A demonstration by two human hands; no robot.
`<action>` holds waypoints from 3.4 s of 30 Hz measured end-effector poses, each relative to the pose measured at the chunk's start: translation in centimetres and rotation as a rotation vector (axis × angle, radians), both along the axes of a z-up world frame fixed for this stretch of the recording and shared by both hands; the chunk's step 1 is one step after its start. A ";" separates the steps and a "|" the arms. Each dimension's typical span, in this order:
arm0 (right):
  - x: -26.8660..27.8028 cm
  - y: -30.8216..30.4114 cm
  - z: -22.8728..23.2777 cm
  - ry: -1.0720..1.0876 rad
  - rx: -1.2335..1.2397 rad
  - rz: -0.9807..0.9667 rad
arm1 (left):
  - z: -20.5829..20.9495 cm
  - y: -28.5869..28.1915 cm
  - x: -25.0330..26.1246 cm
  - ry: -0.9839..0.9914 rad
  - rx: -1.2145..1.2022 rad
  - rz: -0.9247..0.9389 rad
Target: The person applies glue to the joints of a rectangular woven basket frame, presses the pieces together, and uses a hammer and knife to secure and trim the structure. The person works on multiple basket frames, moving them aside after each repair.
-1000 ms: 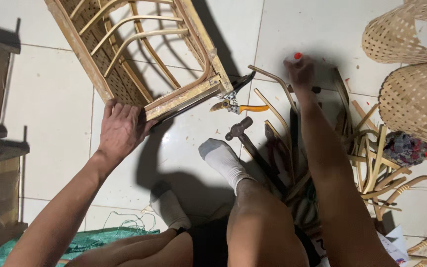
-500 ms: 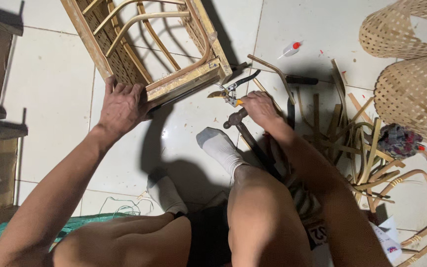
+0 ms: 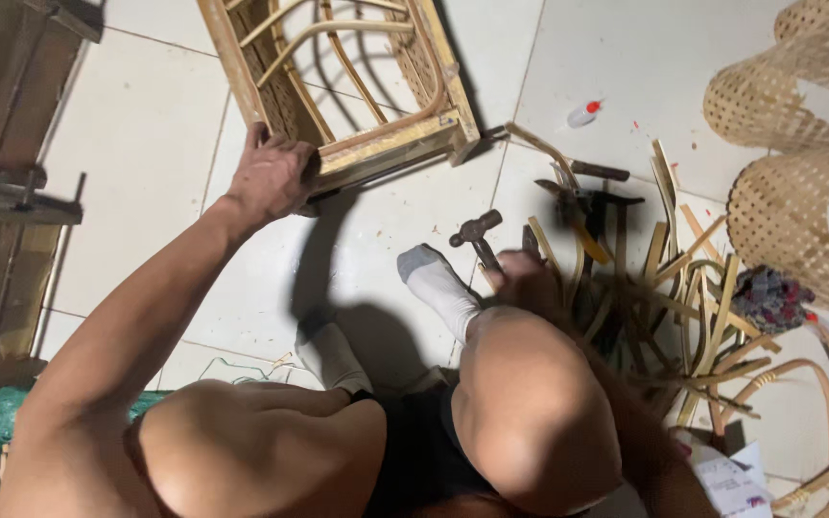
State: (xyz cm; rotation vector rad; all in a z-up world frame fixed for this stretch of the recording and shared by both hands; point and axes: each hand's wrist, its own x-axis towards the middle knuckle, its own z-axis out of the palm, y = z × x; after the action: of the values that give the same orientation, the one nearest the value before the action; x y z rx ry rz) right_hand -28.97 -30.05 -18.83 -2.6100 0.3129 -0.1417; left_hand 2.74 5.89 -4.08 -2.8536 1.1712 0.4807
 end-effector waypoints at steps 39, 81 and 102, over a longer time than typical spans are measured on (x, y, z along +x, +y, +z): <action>14.9 11.0 20.8 0.409 0.405 0.621 | -6.8 7.4 -14.7 0.708 -1.468 1.256; 27.6 21.0 19.6 0.408 0.879 0.463 | -6.2 7.2 -12.8 0.678 -1.487 1.237; 19.5 23.9 14.8 0.517 1.682 -0.112 | -4.3 9.6 -12.0 0.987 -1.345 1.203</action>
State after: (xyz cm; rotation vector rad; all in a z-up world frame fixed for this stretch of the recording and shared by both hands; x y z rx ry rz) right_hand -9.50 -6.15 -4.00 -0.9121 0.4560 0.5423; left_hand -9.21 15.51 -8.36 -4.2854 -1.2368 1.7788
